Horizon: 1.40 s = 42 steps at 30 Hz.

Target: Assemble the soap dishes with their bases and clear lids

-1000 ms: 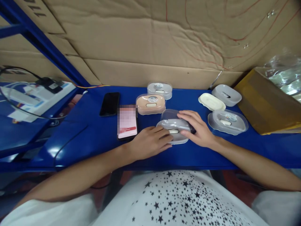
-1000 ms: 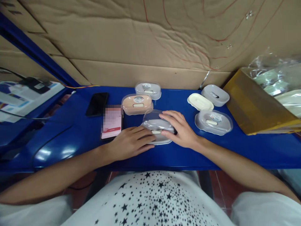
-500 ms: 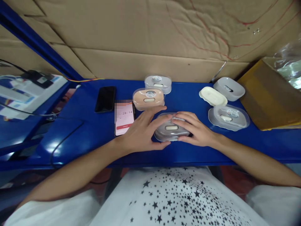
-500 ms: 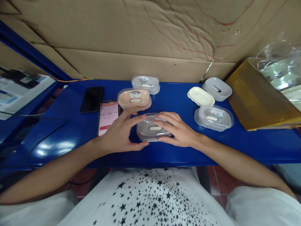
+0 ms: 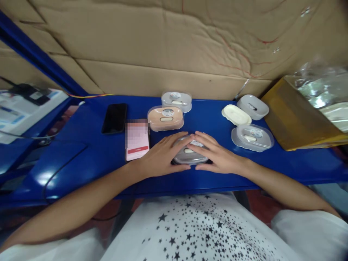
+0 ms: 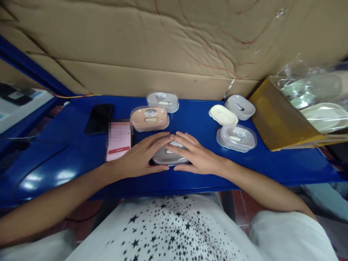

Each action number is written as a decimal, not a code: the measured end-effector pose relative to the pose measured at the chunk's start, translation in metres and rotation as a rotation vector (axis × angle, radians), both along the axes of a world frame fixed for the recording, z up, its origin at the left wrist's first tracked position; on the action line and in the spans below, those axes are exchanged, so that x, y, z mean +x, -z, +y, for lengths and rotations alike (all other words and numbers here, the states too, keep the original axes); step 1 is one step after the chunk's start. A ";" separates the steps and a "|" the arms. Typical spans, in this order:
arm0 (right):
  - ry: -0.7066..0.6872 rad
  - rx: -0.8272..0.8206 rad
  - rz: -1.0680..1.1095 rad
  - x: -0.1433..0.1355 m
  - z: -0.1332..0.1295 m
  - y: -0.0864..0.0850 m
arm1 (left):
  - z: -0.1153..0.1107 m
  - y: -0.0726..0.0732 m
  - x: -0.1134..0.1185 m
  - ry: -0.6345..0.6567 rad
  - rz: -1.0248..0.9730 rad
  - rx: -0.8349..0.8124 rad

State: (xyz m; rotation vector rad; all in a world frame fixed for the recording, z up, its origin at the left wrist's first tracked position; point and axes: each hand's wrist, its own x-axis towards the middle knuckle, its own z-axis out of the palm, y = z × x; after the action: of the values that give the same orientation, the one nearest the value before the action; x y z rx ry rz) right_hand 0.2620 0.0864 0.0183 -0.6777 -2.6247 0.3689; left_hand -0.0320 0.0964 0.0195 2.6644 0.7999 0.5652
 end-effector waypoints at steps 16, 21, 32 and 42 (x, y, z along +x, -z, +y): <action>0.877 -0.283 -0.336 0.107 0.071 -0.050 | -0.003 -0.002 0.006 -0.224 0.020 0.300; 0.596 -0.250 -0.104 0.092 0.053 -0.066 | -0.002 -0.003 0.010 -0.314 0.009 0.406; 0.689 -0.174 -0.443 0.075 0.053 -0.059 | 0.000 -0.003 0.008 -0.221 0.027 0.490; 1.181 -0.105 -0.545 0.139 0.128 -0.080 | 0.004 -0.001 0.006 -0.206 0.002 0.491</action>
State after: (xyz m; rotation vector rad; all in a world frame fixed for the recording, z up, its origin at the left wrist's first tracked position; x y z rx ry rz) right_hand 0.4013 0.2139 0.0982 -2.3909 -2.0897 -0.0675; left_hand -0.0264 0.1003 0.0204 3.0348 1.0599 0.9127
